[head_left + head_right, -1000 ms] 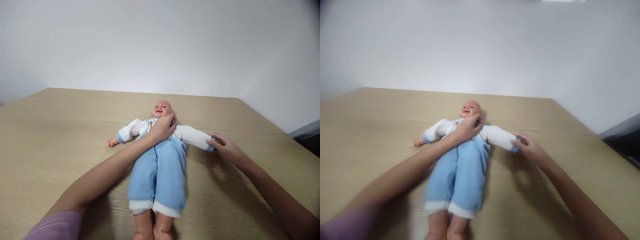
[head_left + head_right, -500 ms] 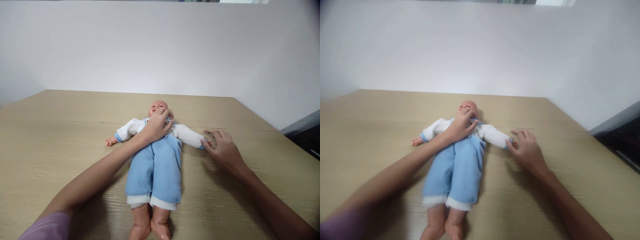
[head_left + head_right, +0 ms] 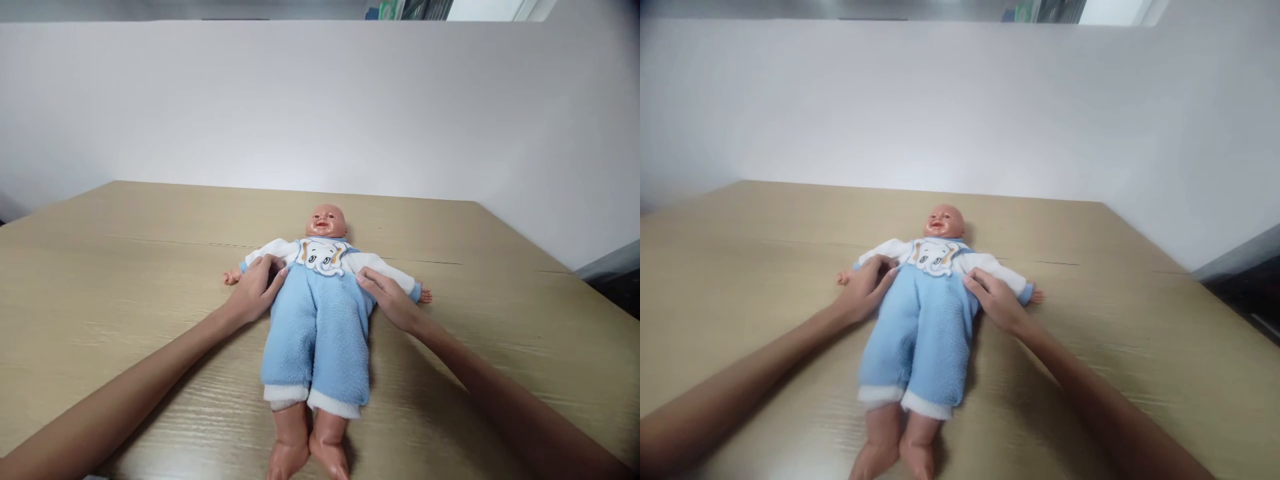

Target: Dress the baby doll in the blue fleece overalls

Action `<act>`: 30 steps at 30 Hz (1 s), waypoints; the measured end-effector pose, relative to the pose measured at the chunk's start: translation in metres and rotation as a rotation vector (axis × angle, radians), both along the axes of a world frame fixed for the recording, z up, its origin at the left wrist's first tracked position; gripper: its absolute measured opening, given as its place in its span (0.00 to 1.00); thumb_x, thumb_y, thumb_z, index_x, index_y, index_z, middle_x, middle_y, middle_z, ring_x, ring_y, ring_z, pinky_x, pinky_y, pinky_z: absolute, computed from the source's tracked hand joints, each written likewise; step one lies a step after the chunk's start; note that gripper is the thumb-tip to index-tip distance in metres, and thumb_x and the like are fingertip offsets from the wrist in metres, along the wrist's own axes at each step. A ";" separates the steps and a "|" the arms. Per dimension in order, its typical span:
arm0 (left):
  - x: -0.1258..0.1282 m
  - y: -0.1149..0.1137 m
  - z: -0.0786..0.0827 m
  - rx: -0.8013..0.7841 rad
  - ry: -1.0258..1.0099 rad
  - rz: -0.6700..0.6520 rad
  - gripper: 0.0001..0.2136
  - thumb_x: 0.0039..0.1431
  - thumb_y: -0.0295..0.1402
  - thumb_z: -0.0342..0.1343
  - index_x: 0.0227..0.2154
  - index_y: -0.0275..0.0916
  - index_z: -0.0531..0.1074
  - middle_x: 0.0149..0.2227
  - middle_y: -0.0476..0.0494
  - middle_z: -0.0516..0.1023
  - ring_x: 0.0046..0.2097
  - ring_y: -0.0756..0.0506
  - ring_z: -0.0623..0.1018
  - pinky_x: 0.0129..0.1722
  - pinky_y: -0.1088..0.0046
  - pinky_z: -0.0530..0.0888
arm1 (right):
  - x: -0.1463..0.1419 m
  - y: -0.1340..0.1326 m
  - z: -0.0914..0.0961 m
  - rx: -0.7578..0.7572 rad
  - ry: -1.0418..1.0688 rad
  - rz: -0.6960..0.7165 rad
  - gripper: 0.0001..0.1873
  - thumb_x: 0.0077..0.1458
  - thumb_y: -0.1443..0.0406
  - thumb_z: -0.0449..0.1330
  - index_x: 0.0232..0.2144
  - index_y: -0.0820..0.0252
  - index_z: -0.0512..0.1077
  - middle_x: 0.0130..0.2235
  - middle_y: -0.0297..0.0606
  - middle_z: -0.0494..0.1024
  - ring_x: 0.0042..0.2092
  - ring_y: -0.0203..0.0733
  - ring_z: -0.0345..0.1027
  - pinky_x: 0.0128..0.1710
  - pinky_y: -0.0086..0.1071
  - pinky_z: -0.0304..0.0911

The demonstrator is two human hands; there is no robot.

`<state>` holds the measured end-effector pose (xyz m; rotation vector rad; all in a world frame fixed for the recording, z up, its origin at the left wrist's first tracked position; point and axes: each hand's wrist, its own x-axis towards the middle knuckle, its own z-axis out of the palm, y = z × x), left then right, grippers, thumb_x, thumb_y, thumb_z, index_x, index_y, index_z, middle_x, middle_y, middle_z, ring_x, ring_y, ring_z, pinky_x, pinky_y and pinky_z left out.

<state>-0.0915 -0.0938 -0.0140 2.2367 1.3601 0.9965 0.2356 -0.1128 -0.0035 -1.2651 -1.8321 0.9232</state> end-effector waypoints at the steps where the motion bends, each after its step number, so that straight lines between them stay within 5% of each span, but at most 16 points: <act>1: -0.001 0.001 0.001 -0.024 0.014 -0.016 0.16 0.77 0.48 0.46 0.43 0.41 0.69 0.43 0.42 0.78 0.46 0.38 0.76 0.53 0.56 0.70 | 0.000 0.005 -0.001 -0.016 0.006 0.013 0.23 0.70 0.44 0.56 0.32 0.53 0.72 0.36 0.36 0.79 0.45 0.53 0.74 0.55 0.46 0.68; 4: -0.001 0.003 0.005 -0.147 -0.046 -0.068 0.18 0.77 0.51 0.46 0.40 0.42 0.69 0.38 0.46 0.76 0.41 0.41 0.74 0.48 0.60 0.70 | 0.001 0.010 -0.003 -0.099 0.114 0.017 0.23 0.65 0.44 0.61 0.28 0.53 0.72 0.36 0.37 0.80 0.48 0.56 0.74 0.57 0.46 0.67; 7: 0.000 0.004 0.010 -0.279 -0.189 -0.084 0.19 0.74 0.53 0.49 0.39 0.42 0.71 0.37 0.48 0.74 0.41 0.42 0.73 0.46 0.64 0.71 | -0.002 0.007 -0.001 -0.208 0.332 -0.026 0.19 0.60 0.47 0.63 0.29 0.51 0.66 0.33 0.35 0.75 0.41 0.52 0.72 0.48 0.43 0.71; 12: 0.001 0.008 0.009 -0.449 -0.431 -0.081 0.19 0.70 0.53 0.54 0.34 0.43 0.70 0.35 0.47 0.71 0.38 0.43 0.69 0.42 0.65 0.71 | -0.007 0.008 -0.005 -0.165 0.501 -0.147 0.19 0.56 0.49 0.66 0.37 0.49 0.63 0.36 0.32 0.73 0.40 0.47 0.70 0.43 0.38 0.70; 18: 0.002 0.016 -0.007 -0.354 -0.453 -0.008 0.17 0.70 0.53 0.55 0.40 0.42 0.69 0.37 0.48 0.72 0.40 0.44 0.71 0.45 0.67 0.72 | 0.005 0.002 -0.024 0.144 -0.020 -0.221 0.18 0.67 0.47 0.63 0.43 0.52 0.69 0.37 0.37 0.75 0.37 0.47 0.70 0.39 0.40 0.68; 22: 0.003 0.015 -0.011 -0.220 -0.364 0.031 0.14 0.73 0.48 0.53 0.43 0.41 0.69 0.44 0.45 0.76 0.47 0.43 0.75 0.52 0.65 0.72 | 0.030 -0.013 -0.024 0.454 -0.368 -0.194 0.10 0.70 0.57 0.59 0.49 0.53 0.71 0.47 0.47 0.78 0.47 0.56 0.73 0.51 0.51 0.69; 26: 0.012 0.011 0.007 -0.093 -0.319 0.100 0.12 0.76 0.44 0.52 0.47 0.41 0.70 0.46 0.43 0.77 0.45 0.44 0.75 0.49 0.65 0.72 | 0.070 -0.015 -0.026 0.658 -0.569 -0.290 0.18 0.67 0.58 0.61 0.56 0.56 0.70 0.54 0.54 0.77 0.59 0.66 0.70 0.60 0.59 0.64; 30: 0.045 0.012 0.040 0.146 -0.165 -0.097 0.08 0.75 0.39 0.54 0.47 0.41 0.73 0.48 0.41 0.78 0.49 0.41 0.75 0.54 0.62 0.71 | 0.104 -0.002 -0.035 0.548 -0.565 -0.269 0.36 0.62 0.50 0.66 0.66 0.58 0.66 0.61 0.57 0.76 0.62 0.69 0.70 0.63 0.61 0.63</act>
